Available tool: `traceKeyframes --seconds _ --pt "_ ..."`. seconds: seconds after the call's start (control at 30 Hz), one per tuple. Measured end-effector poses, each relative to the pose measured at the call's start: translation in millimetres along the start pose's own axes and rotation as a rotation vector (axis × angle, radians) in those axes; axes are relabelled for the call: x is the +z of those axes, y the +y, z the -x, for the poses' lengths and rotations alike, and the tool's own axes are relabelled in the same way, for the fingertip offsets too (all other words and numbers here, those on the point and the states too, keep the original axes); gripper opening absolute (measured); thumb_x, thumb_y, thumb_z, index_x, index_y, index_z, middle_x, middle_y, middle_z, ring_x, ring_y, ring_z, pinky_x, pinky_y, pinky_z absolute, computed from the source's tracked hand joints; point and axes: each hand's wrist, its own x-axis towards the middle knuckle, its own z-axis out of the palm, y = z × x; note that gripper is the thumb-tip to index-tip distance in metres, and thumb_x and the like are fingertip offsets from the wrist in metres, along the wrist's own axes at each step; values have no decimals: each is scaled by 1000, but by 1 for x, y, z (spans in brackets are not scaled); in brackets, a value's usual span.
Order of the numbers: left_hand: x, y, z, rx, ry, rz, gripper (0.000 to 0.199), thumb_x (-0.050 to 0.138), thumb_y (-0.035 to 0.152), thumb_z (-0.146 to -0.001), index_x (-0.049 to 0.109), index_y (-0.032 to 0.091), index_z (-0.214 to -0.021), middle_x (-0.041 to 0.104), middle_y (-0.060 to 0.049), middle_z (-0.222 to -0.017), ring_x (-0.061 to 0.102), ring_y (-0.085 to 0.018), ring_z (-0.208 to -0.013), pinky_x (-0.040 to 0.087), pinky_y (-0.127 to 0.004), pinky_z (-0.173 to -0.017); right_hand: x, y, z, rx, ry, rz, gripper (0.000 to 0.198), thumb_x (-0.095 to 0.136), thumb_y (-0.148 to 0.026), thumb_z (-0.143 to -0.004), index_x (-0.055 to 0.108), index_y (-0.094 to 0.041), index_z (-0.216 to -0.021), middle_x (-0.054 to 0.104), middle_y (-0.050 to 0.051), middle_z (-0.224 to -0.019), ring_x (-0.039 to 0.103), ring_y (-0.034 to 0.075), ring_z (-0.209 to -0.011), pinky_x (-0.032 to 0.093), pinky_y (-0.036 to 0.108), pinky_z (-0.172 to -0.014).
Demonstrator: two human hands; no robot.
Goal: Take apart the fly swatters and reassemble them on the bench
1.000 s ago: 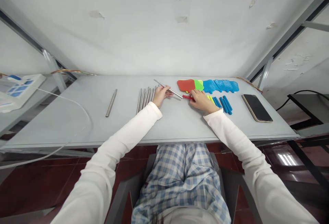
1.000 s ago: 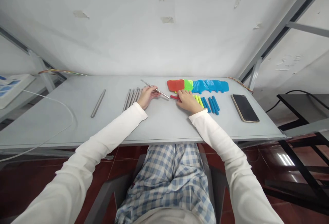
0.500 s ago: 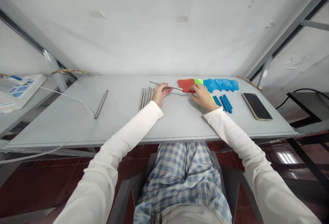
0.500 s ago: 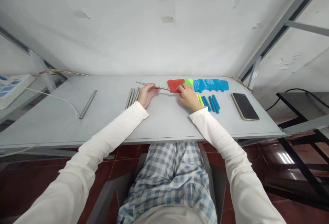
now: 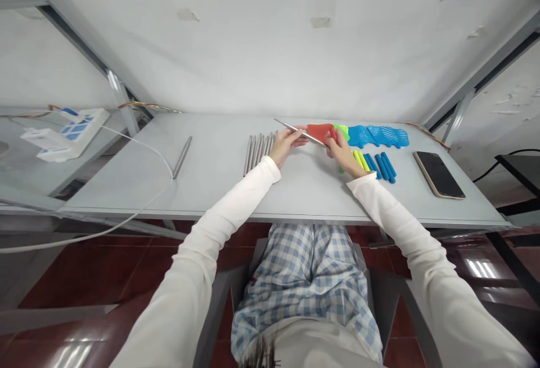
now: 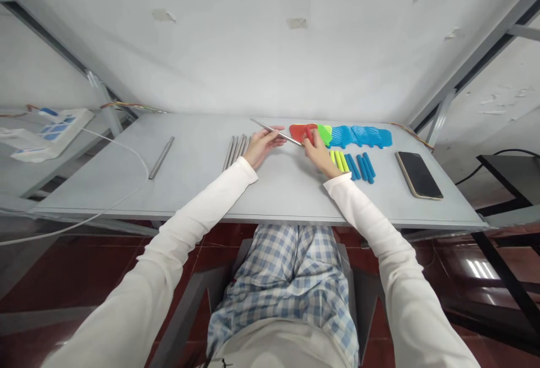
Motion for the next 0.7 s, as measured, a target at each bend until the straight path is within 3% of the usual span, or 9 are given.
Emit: traceKeyframes --seconds 0.1,0.23,0.33,0.43,0.47,0.53,0.6,0.63,0.7 --pt "7 2 4 12 -37 -15 23 65 28 -83 67 15 -102 71 -5 -85 68 -12 -79 50 -30 -90 4 -11 0 -46 -15 -53 36 31 -50 -95 48 -21 -82 51 2 -72 42 14 -64 36 27 -62" --pt "-1 0 7 -19 -113 -181 29 64 37 -83 67 16 -103 72 -8 -93 67 -18 -93 47 -33 -94 4 -10 3 -88 -63 10 39 40 -53 -92 43 -21 -69 48 -1 -64 37 12 -58 30 26 -58" --pt "-23 2 13 54 -92 -597 30 69 40 -77 69 19 -97 68 -11 -112 57 -26 -118 36 -42 -108 2 -4 6 -48 -47 33 37 36 -50 -94 44 -22 -71 50 -1 -63 38 13 -57 27 26 -57" --pt "-59 15 27 163 -3 -1085 29 73 34 -72 69 22 -98 56 -12 -135 39 -32 -136 10 -50 -118 -2 3 8 14 -5 95 38 34 -50 -95 46 -22 -73 52 1 -64 41 14 -57 26 27 -56" --pt "-74 22 32 176 90 -1196 28 68 33 -76 68 22 -102 53 -12 -138 36 -32 -138 8 -51 -118 -3 5 8 27 2 123 37 34 -50 -95 47 -22 -73 54 1 -66 42 14 -57 26 27 -56" --pt "-107 36 45 163 450 -1346 33 56 31 -84 62 18 -114 47 -17 -143 30 -34 -140 9 -56 -116 -5 7 8 39 3 172 36 35 -49 -94 50 -22 -75 57 3 -68 45 15 -58 25 27 -55" --pt "-142 48 56 26 821 -1436 44 52 32 -85 54 11 -124 39 -24 -146 25 -41 -140 13 -62 -111 -7 7 8 46 4 205 35 35 -47 -94 51 -22 -75 58 3 -68 47 16 -59 24 28 -55" --pt "-158 53 60 -75 919 -1462 48 50 35 -86 51 9 -127 36 -25 -147 21 -45 -140 14 -65 -109 -7 6 9 45 3 215 34 36 -46 -93 51 -22 -75 58 3 -68 47 16 -59 24 28 -55" --pt "-187 58 67 -300 976 -1490 47 45 38 -89 50 9 -126 39 -25 -144 30 -46 -135 18 -66 -106 -8 4 9 39 -4 226 34 38 -46 -92 51 -22 -73 57 3 -67 47 16 -58 23 28 -55"
